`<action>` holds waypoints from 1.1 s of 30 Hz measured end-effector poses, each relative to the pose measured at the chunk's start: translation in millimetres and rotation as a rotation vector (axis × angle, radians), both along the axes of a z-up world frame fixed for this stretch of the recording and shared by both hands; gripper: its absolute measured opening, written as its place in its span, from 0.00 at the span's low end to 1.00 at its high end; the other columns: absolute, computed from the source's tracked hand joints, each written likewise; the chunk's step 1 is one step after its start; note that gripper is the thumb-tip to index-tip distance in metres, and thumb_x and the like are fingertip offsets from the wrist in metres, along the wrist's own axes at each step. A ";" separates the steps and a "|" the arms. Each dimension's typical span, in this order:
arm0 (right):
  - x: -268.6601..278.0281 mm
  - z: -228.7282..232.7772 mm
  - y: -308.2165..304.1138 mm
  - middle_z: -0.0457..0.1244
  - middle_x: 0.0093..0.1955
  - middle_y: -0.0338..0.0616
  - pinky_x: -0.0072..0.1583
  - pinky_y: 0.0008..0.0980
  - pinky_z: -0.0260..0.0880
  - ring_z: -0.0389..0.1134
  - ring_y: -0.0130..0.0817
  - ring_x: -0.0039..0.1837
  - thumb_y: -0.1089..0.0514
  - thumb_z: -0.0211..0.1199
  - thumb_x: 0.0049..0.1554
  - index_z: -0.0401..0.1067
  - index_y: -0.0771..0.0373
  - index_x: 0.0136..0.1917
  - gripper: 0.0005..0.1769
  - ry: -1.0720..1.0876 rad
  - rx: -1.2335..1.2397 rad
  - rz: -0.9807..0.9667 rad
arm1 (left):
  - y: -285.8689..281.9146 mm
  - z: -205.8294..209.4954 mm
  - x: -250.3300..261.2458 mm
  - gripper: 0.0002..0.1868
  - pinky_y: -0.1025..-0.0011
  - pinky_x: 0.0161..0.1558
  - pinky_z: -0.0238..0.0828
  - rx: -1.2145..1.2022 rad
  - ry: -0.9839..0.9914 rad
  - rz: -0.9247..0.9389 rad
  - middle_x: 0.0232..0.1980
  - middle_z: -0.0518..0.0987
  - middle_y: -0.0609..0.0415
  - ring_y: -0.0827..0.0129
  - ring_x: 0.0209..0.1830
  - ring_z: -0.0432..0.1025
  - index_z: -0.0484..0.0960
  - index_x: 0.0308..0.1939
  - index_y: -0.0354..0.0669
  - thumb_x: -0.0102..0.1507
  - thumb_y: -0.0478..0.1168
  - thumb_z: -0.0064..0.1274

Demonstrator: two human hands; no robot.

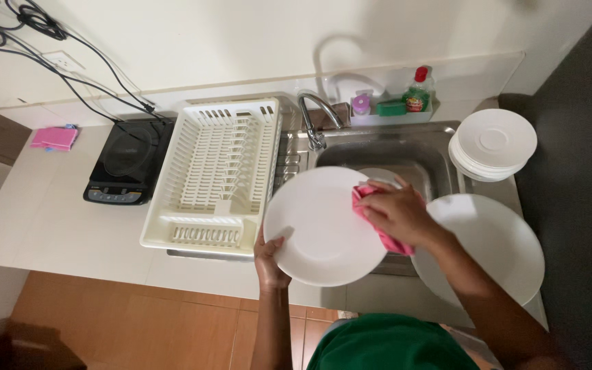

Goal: The person cleans a plate by hand using a cloth.

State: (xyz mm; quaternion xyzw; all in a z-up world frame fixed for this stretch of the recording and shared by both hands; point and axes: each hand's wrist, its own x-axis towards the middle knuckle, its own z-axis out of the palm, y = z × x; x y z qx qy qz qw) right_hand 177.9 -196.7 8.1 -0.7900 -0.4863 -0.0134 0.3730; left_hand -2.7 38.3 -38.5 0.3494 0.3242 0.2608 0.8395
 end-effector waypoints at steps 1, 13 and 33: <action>-11.9 -3.4 1.4 0.74 0.46 0.52 0.69 0.80 0.49 0.68 0.56 0.68 0.56 0.62 0.56 0.80 0.62 0.48 0.11 0.002 -0.001 -0.002 | -2.9 12.9 1.2 0.43 0.49 0.47 0.80 -0.001 0.002 -0.002 0.55 0.79 0.34 0.45 0.46 0.78 0.69 0.72 0.44 0.49 0.26 0.47; -67.3 -8.2 73.6 0.62 0.73 0.51 0.73 0.65 0.50 0.46 0.60 0.81 0.61 0.51 0.65 0.63 0.59 0.76 0.26 -0.049 -0.057 0.395 | -36.9 30.5 11.7 0.28 0.48 0.53 0.77 0.259 -0.039 -0.061 0.58 0.79 0.33 0.49 0.54 0.77 0.64 0.74 0.43 0.68 0.37 0.43; -65.6 -94.4 118.7 0.55 0.79 0.53 0.70 0.70 0.50 0.43 0.64 0.82 0.60 0.56 0.62 0.57 0.56 0.81 0.34 0.082 0.071 -0.128 | -45.8 56.5 -1.9 0.31 0.55 0.60 0.72 0.609 0.020 -0.171 0.67 0.73 0.37 0.56 0.62 0.71 0.59 0.76 0.38 0.68 0.33 0.42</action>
